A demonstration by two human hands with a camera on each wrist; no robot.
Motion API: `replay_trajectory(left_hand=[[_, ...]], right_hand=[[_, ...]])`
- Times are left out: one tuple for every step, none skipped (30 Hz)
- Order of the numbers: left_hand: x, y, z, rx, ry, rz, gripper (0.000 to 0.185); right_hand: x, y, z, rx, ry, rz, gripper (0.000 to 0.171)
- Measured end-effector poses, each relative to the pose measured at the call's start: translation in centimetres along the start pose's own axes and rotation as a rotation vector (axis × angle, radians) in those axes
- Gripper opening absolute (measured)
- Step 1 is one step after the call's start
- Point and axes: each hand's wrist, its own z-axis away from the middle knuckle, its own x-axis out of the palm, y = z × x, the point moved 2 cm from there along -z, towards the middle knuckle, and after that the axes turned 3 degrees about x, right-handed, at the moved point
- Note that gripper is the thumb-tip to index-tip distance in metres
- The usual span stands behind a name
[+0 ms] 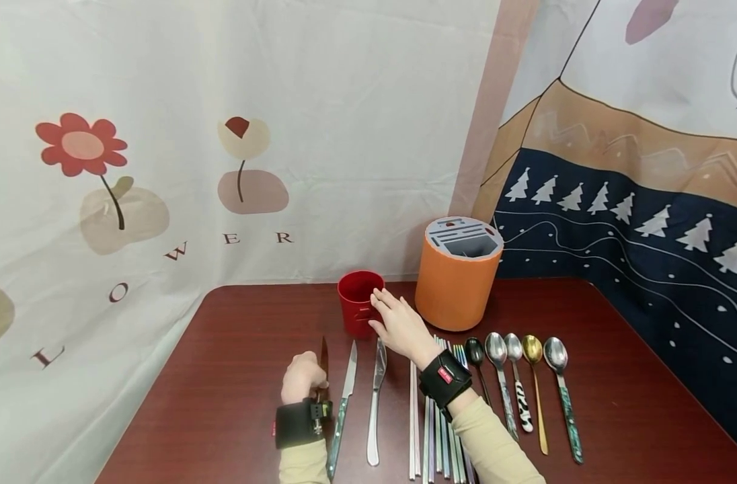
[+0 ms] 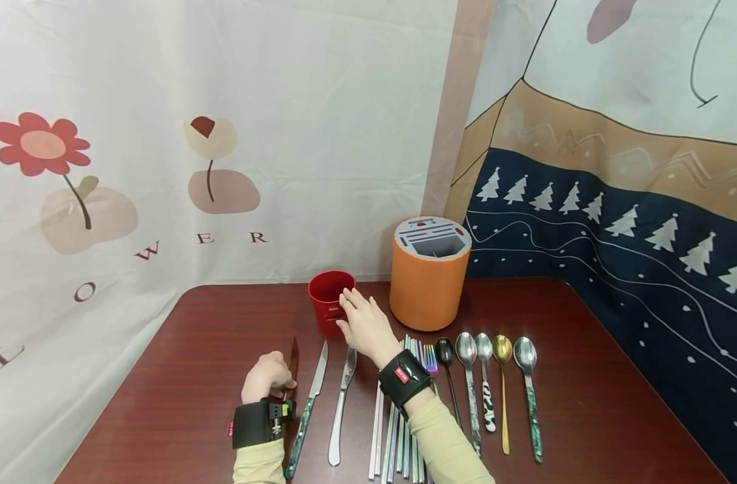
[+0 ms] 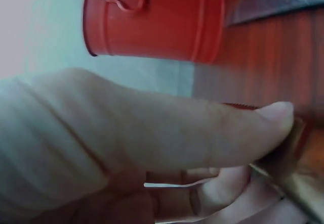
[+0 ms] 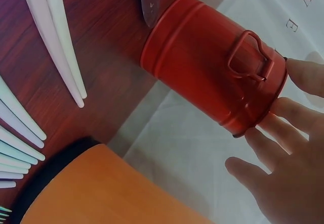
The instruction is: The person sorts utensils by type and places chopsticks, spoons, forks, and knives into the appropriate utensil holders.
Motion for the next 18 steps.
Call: replay_trajectory(left_hand=[[-0.1,0.1,0.0,0.012,0.002,0.006,0.012],[-0.3,0.3,0.1,0.026,0.007,0.010,0.012],[-0.4,0.4,0.1,0.039,0.011,0.018,0.012],[-0.6,0.5,0.2,0.049,0.019,0.023,0.012],[-0.8,0.6,0.2,0.058,0.029,0.026,0.012],[-0.9,0.7,0.3,0.064,0.044,0.031,0.011],[-1.1,0.7,0.4,0.072,0.062,0.031,0.011],[-1.3,0.8,0.5,0.075,0.079,0.036,0.011],[-1.5,0.8,0.6,0.078,0.098,0.034,0.013],[-1.6,0.8,0.8,0.085,0.121,0.036,0.014],[-1.8,0.9,0.9,0.093,0.149,0.035,0.015],[-2.0,0.9,1.0,0.104,0.178,0.035,0.016],[-2.2,1.0,1.1,0.115,0.207,0.038,0.018],[-2.3,1.1,1.3,0.124,0.231,0.046,0.019],[-2.5,1.2,1.4,0.138,0.259,0.049,0.019],[-2.6,1.3,1.5,0.151,0.287,0.057,0.019],[-2.7,1.5,1.5,0.160,0.311,0.065,0.019],[-2.8,1.6,1.6,0.168,0.333,0.076,0.018]], right_hand=[[0.0,0.0,0.0,-0.001,0.003,-0.002,0.050],[0.0,0.0,0.0,-0.002,0.005,-0.002,0.050],[0.0,0.0,0.0,-0.002,0.008,-0.002,0.050],[0.0,0.0,0.0,-0.003,0.011,-0.002,0.050],[0.1,0.0,0.0,-0.003,0.013,-0.003,0.050],[0.1,-0.1,0.0,-0.003,0.015,-0.003,0.050],[0.0,-0.1,0.0,-0.001,0.015,-0.002,0.050],[0.0,-0.1,0.0,0.001,0.014,-0.001,0.050],[0.0,-0.1,0.0,0.003,0.013,0.001,0.049],[0.0,-0.1,0.0,0.005,0.009,0.003,0.050],[0.1,-0.1,0.0,0.008,0.005,0.006,0.050],[0.1,-0.1,0.0,0.010,0.003,0.007,0.050],[0.1,-0.1,0.0,0.012,0.000,0.006,0.050],[0.1,-0.1,0.0,0.013,-0.001,0.007,0.050],[0.1,-0.1,-0.1,0.015,-0.002,0.009,0.050],[0.1,-0.1,-0.1,0.017,-0.003,0.011,0.050],[0.1,-0.1,-0.1,0.016,-0.001,0.011,0.050],[0.1,-0.1,-0.1,0.016,0.000,0.010,0.050]])
